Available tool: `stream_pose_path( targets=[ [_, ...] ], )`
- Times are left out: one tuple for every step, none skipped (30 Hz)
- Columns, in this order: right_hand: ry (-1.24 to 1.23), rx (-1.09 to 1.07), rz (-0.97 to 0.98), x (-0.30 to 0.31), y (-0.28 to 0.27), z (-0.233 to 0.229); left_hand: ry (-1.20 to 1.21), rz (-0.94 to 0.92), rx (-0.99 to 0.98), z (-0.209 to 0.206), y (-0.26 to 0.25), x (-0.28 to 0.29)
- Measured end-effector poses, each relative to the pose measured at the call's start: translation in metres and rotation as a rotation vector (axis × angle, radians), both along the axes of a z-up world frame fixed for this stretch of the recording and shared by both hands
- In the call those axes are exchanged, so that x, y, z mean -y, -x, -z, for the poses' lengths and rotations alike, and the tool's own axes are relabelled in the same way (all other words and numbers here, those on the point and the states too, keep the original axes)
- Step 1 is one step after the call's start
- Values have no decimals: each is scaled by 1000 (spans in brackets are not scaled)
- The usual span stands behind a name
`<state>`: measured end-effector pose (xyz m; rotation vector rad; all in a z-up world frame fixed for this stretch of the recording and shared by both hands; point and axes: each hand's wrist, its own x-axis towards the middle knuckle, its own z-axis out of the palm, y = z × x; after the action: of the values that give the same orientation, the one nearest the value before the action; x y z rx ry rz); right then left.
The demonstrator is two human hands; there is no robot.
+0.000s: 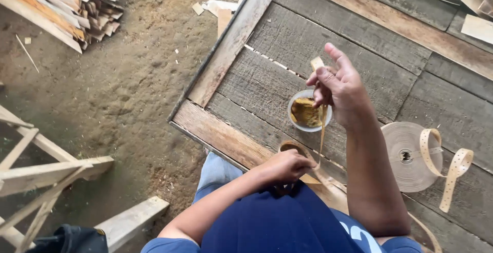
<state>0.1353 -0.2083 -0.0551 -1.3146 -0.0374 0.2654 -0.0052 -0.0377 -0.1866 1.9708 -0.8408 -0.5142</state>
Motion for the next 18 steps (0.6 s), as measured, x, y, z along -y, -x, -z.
stream_pose_path(
  targets=[
    [-4,5,13,-8,3,-10,-4,13,5,0,-8,-8],
    [36,75,35,-16,6,-20,-110,61,5,1,-18,-18],
    [78,144,57,-25,8,-30,-217,108,6,1,-28,-28],
    [79,146,83,-35,11,-28,-217,133,12,0,-46,-39],
    [64,155,64,-47,14,-26,205,1,-208,0,-65,-52],
    [53,160,45,-61,18,-23,625,-136,-441,0,-82,-64],
    [58,157,70,-72,22,-4,622,-111,-451,-15,-98,-80],
    [48,100,52,-83,26,14,757,-197,-767,-30,-114,-94],
    [37,43,34,-97,29,32,877,-285,-1090,-45,-132,-111],
    [48,35,36,-111,32,39,885,-282,-1101,-43,-147,-126],
    [93,-46,-7,-126,35,46,872,-414,-1143,-40,-163,-141],
    [132,-131,-50,-143,40,56,850,-550,-1184,-36,-176,-157],
    [139,-143,-49,-155,43,62,853,-550,-1198,-19,-179,-167],
    [285,-232,-37,-166,48,68,801,-581,-1128,-3,-180,-177],
    [430,-322,-27,-176,54,73,748,-610,-1058,13,-181,-185],
    [429,-341,-21,-192,51,68,738,-609,-1077,1,-176,-197],
    [622,-235,37,-205,49,62,738,-568,-978,-11,-171,-207],
    [810,-129,100,-219,49,56,731,-519,-882,-25,-164,-217]
  ],
)
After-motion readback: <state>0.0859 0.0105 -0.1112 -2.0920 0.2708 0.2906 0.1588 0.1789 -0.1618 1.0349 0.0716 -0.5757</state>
